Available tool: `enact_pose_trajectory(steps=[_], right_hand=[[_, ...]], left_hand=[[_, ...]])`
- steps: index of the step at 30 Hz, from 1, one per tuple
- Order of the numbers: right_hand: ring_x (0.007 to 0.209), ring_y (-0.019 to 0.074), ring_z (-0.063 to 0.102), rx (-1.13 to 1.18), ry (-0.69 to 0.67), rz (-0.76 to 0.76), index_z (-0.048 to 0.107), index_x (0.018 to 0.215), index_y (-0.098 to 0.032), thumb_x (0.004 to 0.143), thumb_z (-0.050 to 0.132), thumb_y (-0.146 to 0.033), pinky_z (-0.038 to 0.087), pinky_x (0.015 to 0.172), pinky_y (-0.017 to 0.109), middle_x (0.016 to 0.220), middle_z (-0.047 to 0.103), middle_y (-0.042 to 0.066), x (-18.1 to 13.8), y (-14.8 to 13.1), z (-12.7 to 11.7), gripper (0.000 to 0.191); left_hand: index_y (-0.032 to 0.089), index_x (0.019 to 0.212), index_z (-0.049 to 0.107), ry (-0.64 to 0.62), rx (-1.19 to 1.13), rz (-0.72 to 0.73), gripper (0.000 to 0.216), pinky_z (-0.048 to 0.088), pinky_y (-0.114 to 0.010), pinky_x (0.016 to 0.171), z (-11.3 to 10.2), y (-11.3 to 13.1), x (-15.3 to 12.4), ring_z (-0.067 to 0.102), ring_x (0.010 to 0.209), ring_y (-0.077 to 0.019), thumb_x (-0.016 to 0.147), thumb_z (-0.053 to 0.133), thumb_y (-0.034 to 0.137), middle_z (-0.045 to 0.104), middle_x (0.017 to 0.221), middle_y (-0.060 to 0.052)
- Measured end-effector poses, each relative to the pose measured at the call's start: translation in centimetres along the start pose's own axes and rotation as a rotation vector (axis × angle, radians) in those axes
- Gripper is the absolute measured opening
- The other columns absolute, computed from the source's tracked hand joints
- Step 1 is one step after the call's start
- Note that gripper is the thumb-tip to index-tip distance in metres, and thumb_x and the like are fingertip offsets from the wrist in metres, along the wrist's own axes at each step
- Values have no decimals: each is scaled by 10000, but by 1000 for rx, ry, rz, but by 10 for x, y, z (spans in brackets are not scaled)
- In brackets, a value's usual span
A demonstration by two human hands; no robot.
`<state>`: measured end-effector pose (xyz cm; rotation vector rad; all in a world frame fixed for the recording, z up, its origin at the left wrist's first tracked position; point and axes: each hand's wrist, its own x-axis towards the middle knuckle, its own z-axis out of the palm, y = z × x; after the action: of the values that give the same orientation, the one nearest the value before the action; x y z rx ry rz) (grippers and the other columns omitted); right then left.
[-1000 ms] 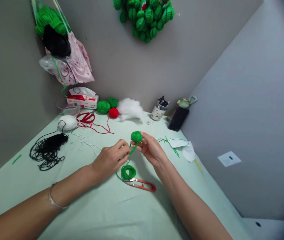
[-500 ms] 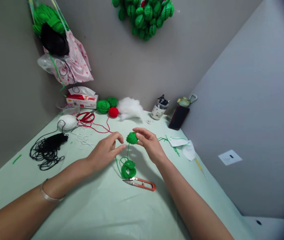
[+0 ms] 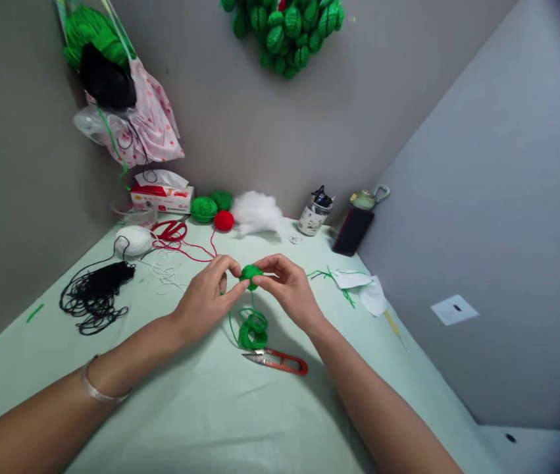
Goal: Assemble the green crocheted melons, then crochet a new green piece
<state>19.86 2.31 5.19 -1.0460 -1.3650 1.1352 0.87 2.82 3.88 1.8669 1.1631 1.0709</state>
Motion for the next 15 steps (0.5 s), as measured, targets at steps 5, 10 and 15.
enact_pose_trajectory(steps=[5,10,15], right_hand=[[953,187,641,-224,-33,-173,659,954,-253,815,790,-266,562,938,384,1023,635,20,-7,1,3,191],[934,190,598,-487,-85,-364,610,998,-259,857,668,-113,535,882,375,1030,584,37,-10,3,1,211],[941,197,604,-473,-123,-349,620,990,-258,857,639,-104,526,875,372,1019,601,37,-10,3,2,204]], left_hand=[[224,952,575,4,25,-8,146,312,-279,563,0,1,-1,385,527,-143,888,615,349,386,594,95],[217,900,609,-7,28,-3,102,300,-279,582,1,-4,0,388,554,-142,861,616,310,391,609,83],[208,819,623,0,-16,-45,76,300,-268,579,2,-8,2,384,561,-133,808,598,279,404,604,71]])
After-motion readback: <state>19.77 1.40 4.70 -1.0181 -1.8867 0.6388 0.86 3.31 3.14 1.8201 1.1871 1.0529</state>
